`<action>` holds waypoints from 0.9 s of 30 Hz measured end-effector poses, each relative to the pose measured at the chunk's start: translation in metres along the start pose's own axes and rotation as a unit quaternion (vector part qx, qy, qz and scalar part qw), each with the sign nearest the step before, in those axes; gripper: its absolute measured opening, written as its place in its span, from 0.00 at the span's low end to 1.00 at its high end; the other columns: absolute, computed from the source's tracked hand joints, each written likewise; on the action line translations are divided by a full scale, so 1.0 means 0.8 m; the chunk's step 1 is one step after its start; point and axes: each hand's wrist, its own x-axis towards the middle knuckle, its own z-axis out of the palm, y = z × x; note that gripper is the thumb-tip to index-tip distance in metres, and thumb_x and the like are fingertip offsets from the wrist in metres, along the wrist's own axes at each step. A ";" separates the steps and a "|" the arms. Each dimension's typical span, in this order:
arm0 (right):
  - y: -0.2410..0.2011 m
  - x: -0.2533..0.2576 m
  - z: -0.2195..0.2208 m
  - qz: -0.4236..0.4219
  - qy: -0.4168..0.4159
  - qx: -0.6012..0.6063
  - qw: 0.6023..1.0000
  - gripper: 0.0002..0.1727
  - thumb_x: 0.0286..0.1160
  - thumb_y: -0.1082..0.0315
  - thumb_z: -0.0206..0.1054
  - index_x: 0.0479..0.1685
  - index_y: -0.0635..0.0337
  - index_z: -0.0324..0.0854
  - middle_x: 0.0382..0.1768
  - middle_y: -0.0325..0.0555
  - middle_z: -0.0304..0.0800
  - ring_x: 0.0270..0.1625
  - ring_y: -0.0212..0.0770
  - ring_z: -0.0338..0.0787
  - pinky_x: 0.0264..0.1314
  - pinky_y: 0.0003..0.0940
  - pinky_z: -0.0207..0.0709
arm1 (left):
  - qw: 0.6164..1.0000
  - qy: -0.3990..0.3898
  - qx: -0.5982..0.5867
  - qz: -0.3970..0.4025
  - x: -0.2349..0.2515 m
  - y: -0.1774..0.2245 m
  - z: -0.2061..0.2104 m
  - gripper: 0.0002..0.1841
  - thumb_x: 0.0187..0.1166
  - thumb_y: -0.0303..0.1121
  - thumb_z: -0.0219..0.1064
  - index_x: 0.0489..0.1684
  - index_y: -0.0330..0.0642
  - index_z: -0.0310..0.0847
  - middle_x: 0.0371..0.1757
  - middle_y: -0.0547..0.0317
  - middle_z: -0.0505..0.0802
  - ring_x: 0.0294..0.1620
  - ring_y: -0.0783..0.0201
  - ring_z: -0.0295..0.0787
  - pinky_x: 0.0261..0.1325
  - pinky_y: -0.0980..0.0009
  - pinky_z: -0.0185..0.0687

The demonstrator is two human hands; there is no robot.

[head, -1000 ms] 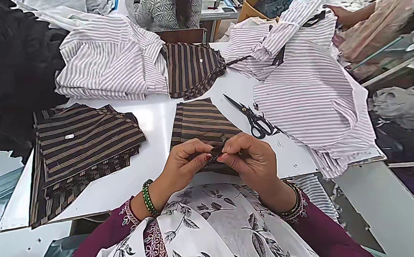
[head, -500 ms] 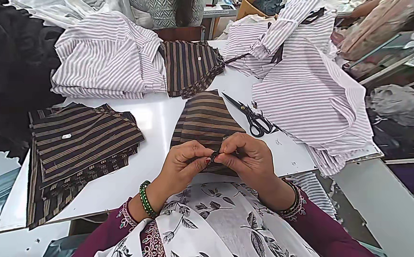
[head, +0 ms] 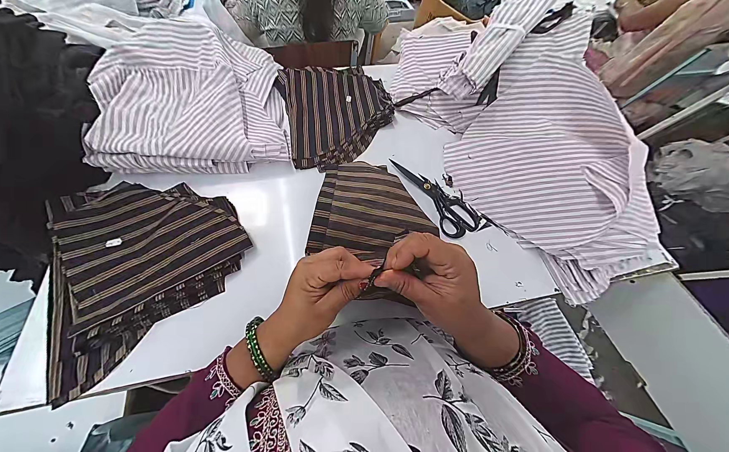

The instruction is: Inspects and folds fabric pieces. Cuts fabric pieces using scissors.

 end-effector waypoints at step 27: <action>0.017 0.002 0.002 -0.143 -0.297 -0.036 0.943 0.12 0.88 0.66 0.58 0.38 0.61 0.82 0.40 0.51 0.90 0.51 0.42 0.90 0.58 0.26 0.80 | 0.844 0.090 0.174 -0.499 0.162 -0.190 -0.063 0.33 0.78 0.38 0.75 0.77 0.29 0.67 0.64 0.30 0.86 0.62 0.39 0.85 0.65 0.42 0.78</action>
